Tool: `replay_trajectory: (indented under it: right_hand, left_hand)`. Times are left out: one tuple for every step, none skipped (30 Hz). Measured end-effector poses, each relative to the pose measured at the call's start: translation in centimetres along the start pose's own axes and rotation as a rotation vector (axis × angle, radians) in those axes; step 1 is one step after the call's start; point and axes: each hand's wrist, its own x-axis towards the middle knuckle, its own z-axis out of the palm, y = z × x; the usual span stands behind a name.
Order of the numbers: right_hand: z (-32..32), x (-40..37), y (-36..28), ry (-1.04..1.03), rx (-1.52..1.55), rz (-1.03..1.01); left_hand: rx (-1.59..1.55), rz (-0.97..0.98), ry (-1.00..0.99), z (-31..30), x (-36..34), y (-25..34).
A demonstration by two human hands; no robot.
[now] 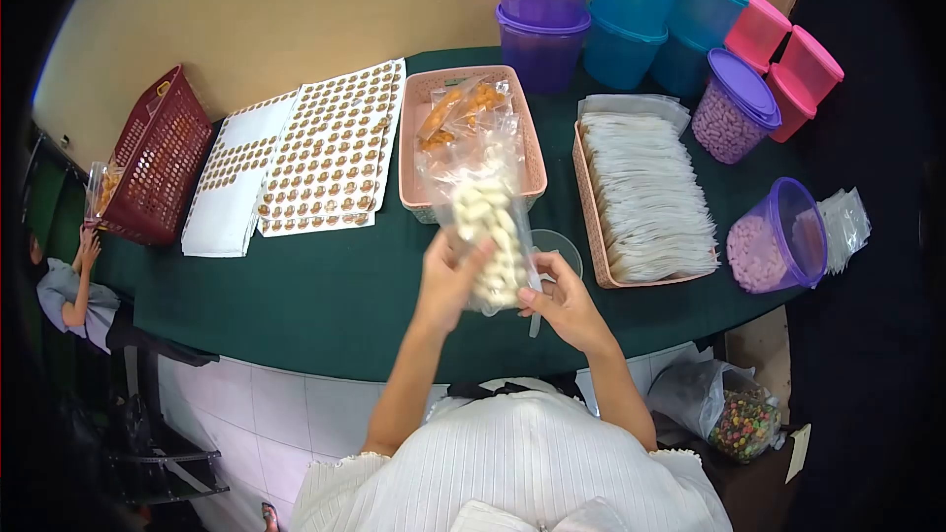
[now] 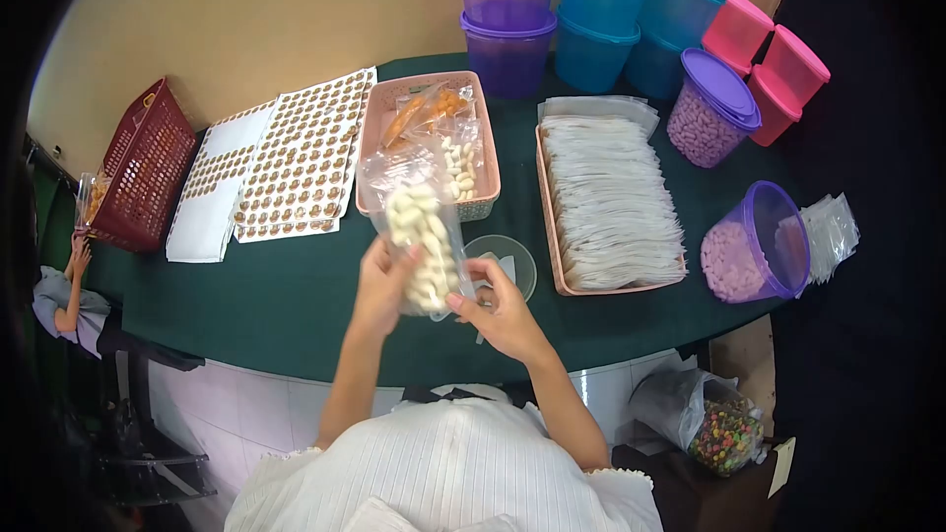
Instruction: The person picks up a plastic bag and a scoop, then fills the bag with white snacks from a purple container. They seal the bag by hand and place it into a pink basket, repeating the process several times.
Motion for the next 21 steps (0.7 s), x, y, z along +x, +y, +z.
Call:
replay_trajectory:
  right_hand:
    - [-0.3,-0.3,-0.1,-0.001,-0.003,-0.006]
    - [-0.8,-0.6,-0.1,-0.004,-0.027,-0.007]
    - [-1.3,-1.0,-0.1,-0.003,-0.049,-0.011]
    - [-1.8,-1.4,0.1,0.017,-0.058,0.013]
    - [-2.4,-1.8,0.4,0.032,-0.056,-0.002]
    - [-2.9,-2.2,0.7,0.059,-0.059,0.015]
    - [-3.4,-2.7,1.1,0.091,-0.059,0.034]
    - [-3.8,-3.3,1.3,0.131,-0.035,0.029]
    - [-4.1,-4.1,1.3,0.166,-0.028,0.016]
    - [-4.5,-5.0,1.1,0.199,-0.043,0.038]
    - [-4.9,-6.0,1.0,0.240,-0.057,0.060]
    - [-5.5,-7.1,1.1,0.262,-0.097,0.061]
    - [-6.0,-8.0,1.4,0.331,-0.093,0.046]
    - [-6.7,-9.0,1.7,0.358,-0.126,0.068]
    - [-7.3,-10.1,1.9,0.386,-0.160,0.094]
    - [-7.9,-11.1,2.1,0.418,-0.163,0.088]
    - [-8.3,-12.1,1.7,0.481,-0.168,0.083]
    - [-8.7,-12.9,1.3,0.483,-0.200,0.143]
    - [-9.1,-13.5,0.9,0.476,-0.227,0.203]
    - [-9.6,-14.1,0.7,0.491,-0.239,0.223]
    - [-10.1,-14.6,0.8,0.521,-0.236,0.219]
  left_hand:
    - [-0.030,0.009,0.021,-0.2,1.4,1.2]
    - [-0.064,0.014,0.021,-0.8,3.5,1.8]
    - [-0.062,0.054,-0.004,-1.6,5.9,2.1]
    - [-0.020,0.055,-0.051,-2.9,8.8,1.9]
    - [0.008,-0.046,-0.093,-3.9,11.2,1.9]
    - [-0.008,-0.082,-0.118,-4.8,13.5,1.2]
    - [-0.021,-0.123,-0.145,-5.5,15.5,0.4]
    - [0.011,-0.150,-0.122,-6.0,16.6,-0.4]
    - [0.041,-0.179,-0.103,-6.5,17.7,-1.5]
    - [0.057,-0.211,-0.116,-7.5,19.1,-3.0]
    - [0.021,-0.236,-0.149,-7.9,19.6,-3.9]
    - [0.096,-0.244,-0.133,-7.7,19.4,-4.2]
    - [0.132,-0.226,-0.149,-8.0,19.6,-5.1]
    - [0.199,-0.249,-0.167,-8.2,19.6,-5.4]
    - [0.308,-0.170,-0.155,-7.8,19.1,-5.2]
    - [0.324,-0.116,-0.130,-6.9,18.2,-4.3]
    - [0.250,-0.103,-0.212,-8.0,19.2,-5.3]
    - [0.265,-0.102,-0.201,-8.5,19.6,-5.8]
    - [0.282,-0.096,-0.183,-8.8,19.7,-5.9]
    - [0.418,-0.003,-0.109,-8.6,19.7,-6.1]
    - [0.552,0.099,-0.028,-8.5,19.7,-6.1]
